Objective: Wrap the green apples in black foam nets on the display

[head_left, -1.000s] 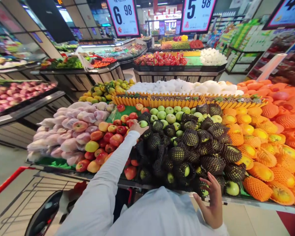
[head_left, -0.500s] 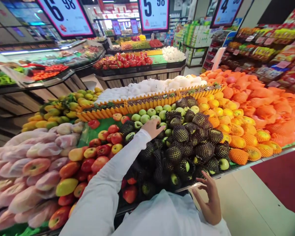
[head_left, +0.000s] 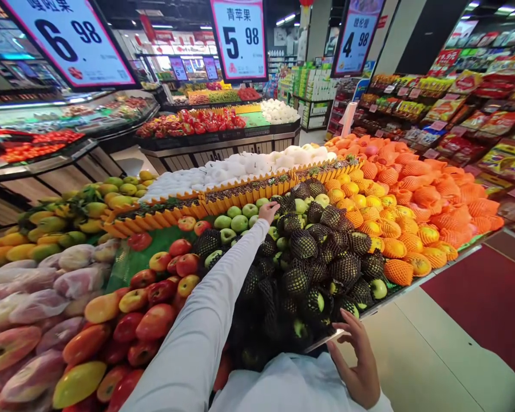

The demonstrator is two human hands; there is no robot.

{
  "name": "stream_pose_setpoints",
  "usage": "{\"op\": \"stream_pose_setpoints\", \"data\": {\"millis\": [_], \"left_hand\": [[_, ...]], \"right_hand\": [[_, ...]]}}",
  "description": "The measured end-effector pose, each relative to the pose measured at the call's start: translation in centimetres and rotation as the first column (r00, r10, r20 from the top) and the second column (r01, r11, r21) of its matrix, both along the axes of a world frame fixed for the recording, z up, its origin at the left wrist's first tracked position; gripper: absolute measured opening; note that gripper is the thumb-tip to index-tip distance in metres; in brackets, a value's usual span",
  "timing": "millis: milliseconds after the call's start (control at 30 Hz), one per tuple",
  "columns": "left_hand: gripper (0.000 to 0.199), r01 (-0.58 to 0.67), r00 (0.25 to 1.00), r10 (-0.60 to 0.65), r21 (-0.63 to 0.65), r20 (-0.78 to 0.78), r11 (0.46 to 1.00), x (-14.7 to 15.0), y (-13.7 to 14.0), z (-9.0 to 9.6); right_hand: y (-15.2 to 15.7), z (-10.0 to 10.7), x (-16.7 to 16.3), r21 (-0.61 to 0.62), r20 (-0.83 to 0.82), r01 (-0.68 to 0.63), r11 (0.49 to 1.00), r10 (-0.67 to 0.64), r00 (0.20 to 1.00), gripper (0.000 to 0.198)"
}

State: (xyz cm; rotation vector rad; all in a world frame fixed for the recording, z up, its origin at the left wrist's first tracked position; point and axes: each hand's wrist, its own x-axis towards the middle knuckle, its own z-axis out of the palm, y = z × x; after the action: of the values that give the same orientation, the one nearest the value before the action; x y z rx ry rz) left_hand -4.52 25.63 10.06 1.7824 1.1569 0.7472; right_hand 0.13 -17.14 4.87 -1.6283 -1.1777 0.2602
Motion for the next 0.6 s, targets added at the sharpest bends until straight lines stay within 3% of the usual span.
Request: {"op": "stream_pose_setpoints", "data": {"millis": [167,233,267,300,333,367,400,433,467,500,533,600], "left_hand": [[0.046,-0.071,0.988,0.057,0.093,0.144,0.993,-3.6,-2.9,2.8],[0.048,0.033,0.982,-0.053,0.11,0.181,0.993,-5.4,-5.9,3.6],[0.048,0.191,0.956,-0.213,0.122,0.202,0.974,-6.2,-7.7,4.0],[0.048,0.385,0.894,-0.404,0.129,0.193,0.914,-7.0,-9.6,4.2],[0.045,0.575,0.791,-0.588,0.123,0.167,0.809,-7.6,-11.5,4.5],[0.042,0.741,0.649,-0.747,0.098,0.146,0.664,-8.1,-13.3,4.6],[0.039,0.853,0.506,-0.853,0.075,0.128,0.517,-8.5,-14.9,4.7],[0.037,0.913,0.396,-0.911,0.059,0.115,0.404,-8.7,-16.3,4.8],[0.036,0.943,0.324,-0.94,0.05,0.107,0.33,-8.7,-17.6,4.8],[0.037,0.95,0.301,-0.948,0.052,0.1,0.308,-8.7,-18.6,4.8],[0.038,0.941,0.327,-0.94,0.057,0.093,0.333,-8.6,-19.3,4.7],[0.043,0.878,0.47,-0.879,0.066,0.078,0.475,-8.1,-20.2,4.7]], "right_hand": [[1.0,-0.6,0.1,-0.031,-0.013,-0.077,0.997,0.077,0.997,0.054],[1.6,-0.8,0.3,-0.04,-0.033,-0.113,0.993,0.112,0.993,0.052],[2.0,-0.8,0.5,-0.033,-0.051,-0.131,0.991,0.129,0.99,0.052],[2.3,-0.8,0.7,-0.016,-0.075,-0.153,0.988,0.151,0.986,0.053],[2.7,-0.7,0.9,0.012,-0.104,-0.179,0.984,0.179,0.978,0.055],[3.1,-0.6,1.2,0.048,-0.138,-0.206,0.977,0.211,0.968,0.058],[3.6,-0.4,1.5,0.085,-0.18,-0.232,0.969,0.244,0.953,0.062],[4.0,-0.2,1.8,0.113,-0.229,-0.258,0.96,0.278,0.933,0.066],[4.5,-0.1,2.2,0.132,-0.284,-0.279,0.951,0.306,0.909,0.069],[4.9,0.1,2.5,0.137,-0.345,-0.292,0.946,0.322,0.882,0.07],[5.3,0.2,2.9,0.125,-0.409,-0.302,0.945,0.327,0.852,0.067],[6.0,0.4,3.7,0.054,-0.544,-0.349,0.936,0.321,0.776,0.055]]}}
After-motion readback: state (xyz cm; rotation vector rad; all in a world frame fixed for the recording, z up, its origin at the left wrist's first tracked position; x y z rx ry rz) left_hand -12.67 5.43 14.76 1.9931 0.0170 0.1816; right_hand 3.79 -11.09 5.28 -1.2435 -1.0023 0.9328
